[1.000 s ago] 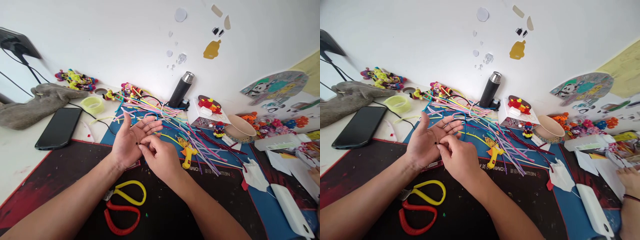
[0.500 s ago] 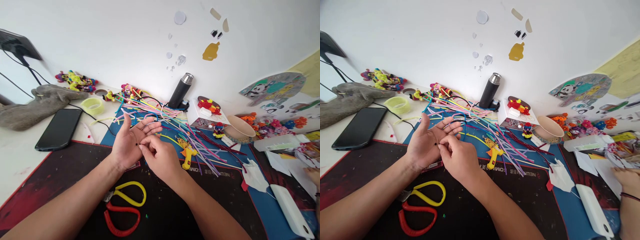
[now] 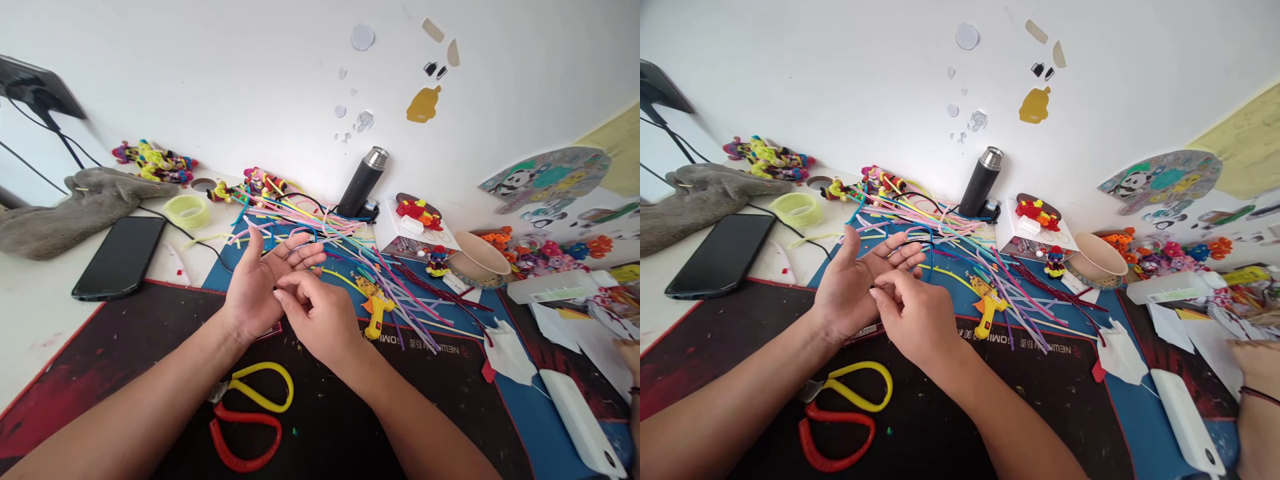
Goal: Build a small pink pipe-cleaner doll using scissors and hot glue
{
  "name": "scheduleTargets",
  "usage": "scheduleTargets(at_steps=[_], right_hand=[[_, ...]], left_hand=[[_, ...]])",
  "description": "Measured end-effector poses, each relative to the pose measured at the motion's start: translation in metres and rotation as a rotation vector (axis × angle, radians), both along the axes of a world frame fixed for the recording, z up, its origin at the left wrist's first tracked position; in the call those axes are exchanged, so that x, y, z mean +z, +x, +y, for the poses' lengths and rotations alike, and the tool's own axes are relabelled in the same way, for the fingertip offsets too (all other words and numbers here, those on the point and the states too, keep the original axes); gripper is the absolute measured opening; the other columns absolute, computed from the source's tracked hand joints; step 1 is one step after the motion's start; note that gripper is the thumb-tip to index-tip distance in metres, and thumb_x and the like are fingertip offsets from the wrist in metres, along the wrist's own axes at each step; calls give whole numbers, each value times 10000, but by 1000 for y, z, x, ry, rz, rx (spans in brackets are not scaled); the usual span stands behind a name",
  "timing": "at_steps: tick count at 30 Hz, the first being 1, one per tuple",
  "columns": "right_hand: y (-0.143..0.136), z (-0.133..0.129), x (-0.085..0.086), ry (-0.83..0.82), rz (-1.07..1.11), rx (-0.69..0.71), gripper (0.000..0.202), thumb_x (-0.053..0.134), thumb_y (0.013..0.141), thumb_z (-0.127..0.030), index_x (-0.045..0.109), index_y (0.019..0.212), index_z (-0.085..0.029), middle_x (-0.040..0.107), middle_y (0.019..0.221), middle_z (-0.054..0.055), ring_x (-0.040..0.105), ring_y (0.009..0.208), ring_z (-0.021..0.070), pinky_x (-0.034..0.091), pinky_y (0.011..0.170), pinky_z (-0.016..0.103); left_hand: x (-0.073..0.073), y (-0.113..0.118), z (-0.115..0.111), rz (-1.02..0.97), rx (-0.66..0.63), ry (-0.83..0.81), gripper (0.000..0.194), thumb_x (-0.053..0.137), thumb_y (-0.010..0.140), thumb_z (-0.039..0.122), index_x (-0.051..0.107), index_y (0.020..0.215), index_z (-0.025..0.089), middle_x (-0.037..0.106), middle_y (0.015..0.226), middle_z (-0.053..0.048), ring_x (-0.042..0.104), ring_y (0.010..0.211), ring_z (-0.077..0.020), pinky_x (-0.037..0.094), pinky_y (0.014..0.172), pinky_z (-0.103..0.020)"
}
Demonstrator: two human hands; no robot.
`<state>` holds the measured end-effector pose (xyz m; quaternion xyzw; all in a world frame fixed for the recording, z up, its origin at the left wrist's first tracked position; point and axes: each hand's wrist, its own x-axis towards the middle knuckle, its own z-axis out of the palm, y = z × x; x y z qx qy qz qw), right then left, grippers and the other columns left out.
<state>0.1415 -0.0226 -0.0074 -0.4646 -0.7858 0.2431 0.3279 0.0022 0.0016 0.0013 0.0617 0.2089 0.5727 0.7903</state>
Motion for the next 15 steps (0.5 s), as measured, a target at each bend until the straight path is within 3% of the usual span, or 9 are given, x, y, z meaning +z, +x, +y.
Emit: scheduleTargets(at_steps=[5,15], right_hand=[[-2,0,3,9,-90,1,118,715,1032,-300,808,1091,-257,746,736,-25,637,602,155,441,644,278],[-6,0,4,-8,-183,-5,98,683,1044,-258,782,1045,-253,745,711,-20,650,600,163,365,617,294]], left_hand=[[-3,1,0,16,4,9,800,407,1062,812,821,1136,132,846,1061,-176,815,995,-289,659,884,-385],[-4,4,0,52,0,-4,824,370,1077,798,824,1024,113,845,1023,-180,811,945,-269,658,862,-367]])
